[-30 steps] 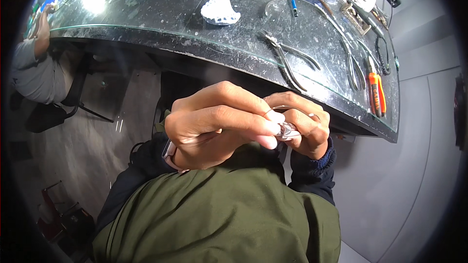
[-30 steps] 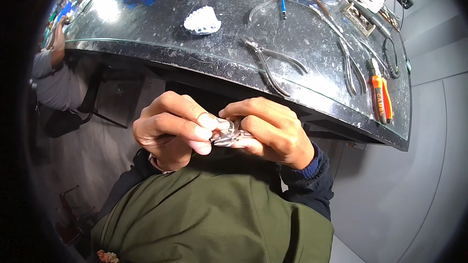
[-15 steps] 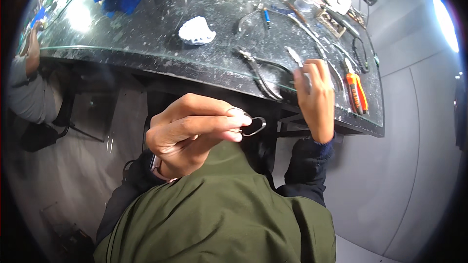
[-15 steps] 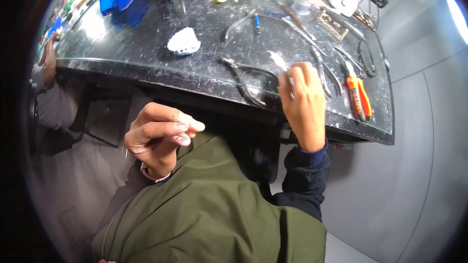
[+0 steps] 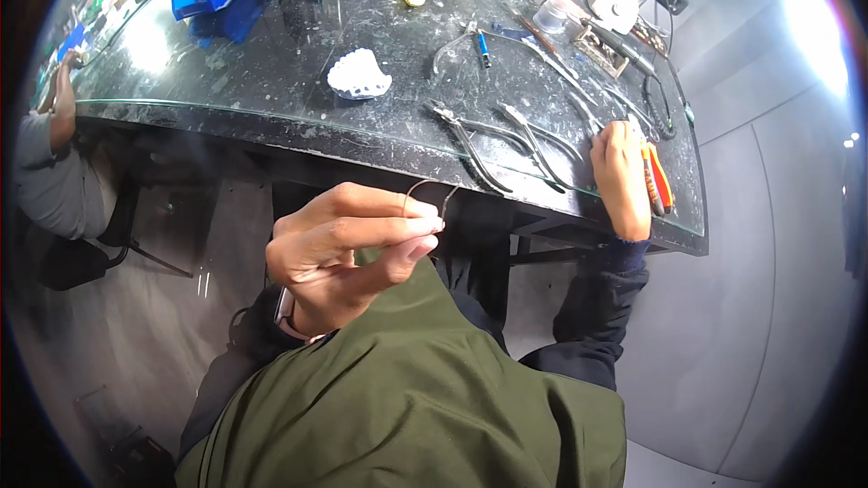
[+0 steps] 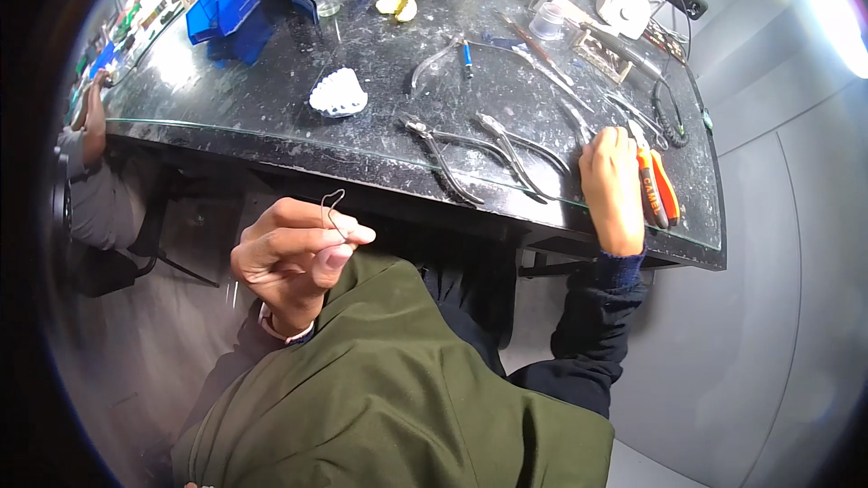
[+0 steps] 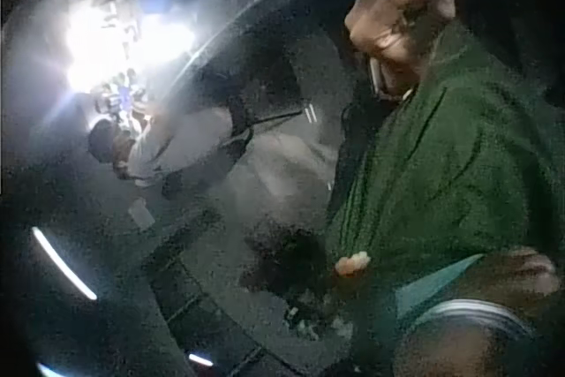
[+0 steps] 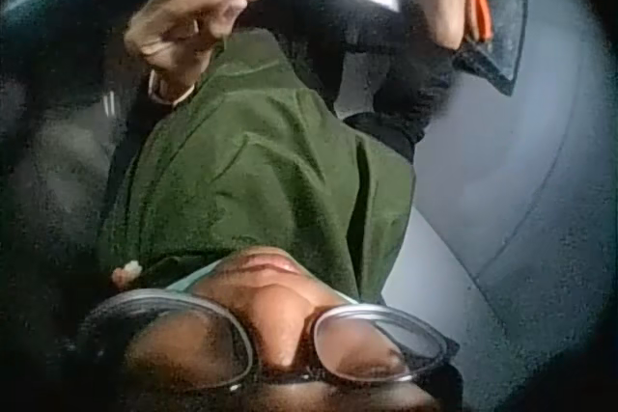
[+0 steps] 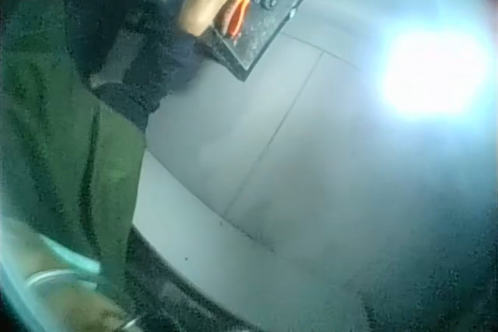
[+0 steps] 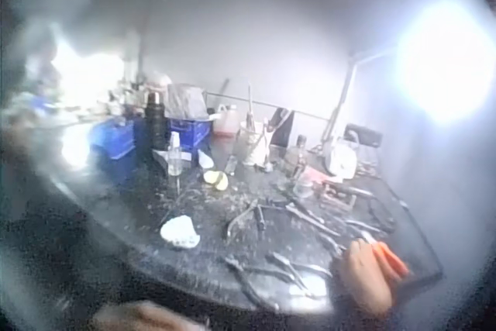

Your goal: The person holds a thin metal wire and a dental cast, using pliers to bend and shape the wire, and places it against the cast.

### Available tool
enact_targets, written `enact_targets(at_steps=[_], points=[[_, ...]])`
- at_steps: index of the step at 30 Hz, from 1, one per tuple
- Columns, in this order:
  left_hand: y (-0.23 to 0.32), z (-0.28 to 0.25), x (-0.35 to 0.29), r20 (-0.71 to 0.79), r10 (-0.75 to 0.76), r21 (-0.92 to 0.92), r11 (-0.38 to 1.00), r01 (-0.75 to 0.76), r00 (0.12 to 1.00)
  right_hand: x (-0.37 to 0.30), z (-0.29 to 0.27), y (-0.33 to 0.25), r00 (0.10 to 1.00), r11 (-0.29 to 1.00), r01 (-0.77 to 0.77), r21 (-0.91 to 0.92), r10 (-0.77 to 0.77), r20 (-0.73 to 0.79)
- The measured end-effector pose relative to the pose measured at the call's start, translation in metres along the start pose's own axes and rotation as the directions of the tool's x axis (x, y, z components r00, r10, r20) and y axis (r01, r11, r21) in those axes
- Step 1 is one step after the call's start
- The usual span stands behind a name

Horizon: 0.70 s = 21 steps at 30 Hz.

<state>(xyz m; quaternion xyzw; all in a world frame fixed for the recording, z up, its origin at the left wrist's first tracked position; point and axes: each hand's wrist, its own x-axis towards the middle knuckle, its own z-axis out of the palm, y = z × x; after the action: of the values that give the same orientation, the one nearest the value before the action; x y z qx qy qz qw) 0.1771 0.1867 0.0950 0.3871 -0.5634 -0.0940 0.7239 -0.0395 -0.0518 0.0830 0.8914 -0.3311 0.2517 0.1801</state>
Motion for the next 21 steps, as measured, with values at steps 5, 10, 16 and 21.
enact_targets(at_steps=[5,10,16,21], points=[[0.001,0.003,0.003,-0.005,0.047,0.003,0.999,-0.047,0.999,-0.004,-0.021,-0.026,0.978,0.879,-0.112,0.464,0.179,-0.103],[0.001,0.007,0.0,0.016,0.056,-0.076,0.996,-0.055,0.998,-0.025,-0.04,-0.112,0.945,0.63,0.291,0.72,-0.073,-0.318],[-0.002,0.006,0.0,-0.004,0.128,-0.073,0.989,-0.128,0.992,-0.01,-0.034,-0.141,0.909,0.524,0.387,0.759,-0.077,-0.41],[-0.006,0.01,-0.006,-0.074,0.121,-0.111,0.985,-0.128,0.99,-0.006,-0.036,-0.149,0.896,0.559,0.404,0.724,-0.084,-0.435]])
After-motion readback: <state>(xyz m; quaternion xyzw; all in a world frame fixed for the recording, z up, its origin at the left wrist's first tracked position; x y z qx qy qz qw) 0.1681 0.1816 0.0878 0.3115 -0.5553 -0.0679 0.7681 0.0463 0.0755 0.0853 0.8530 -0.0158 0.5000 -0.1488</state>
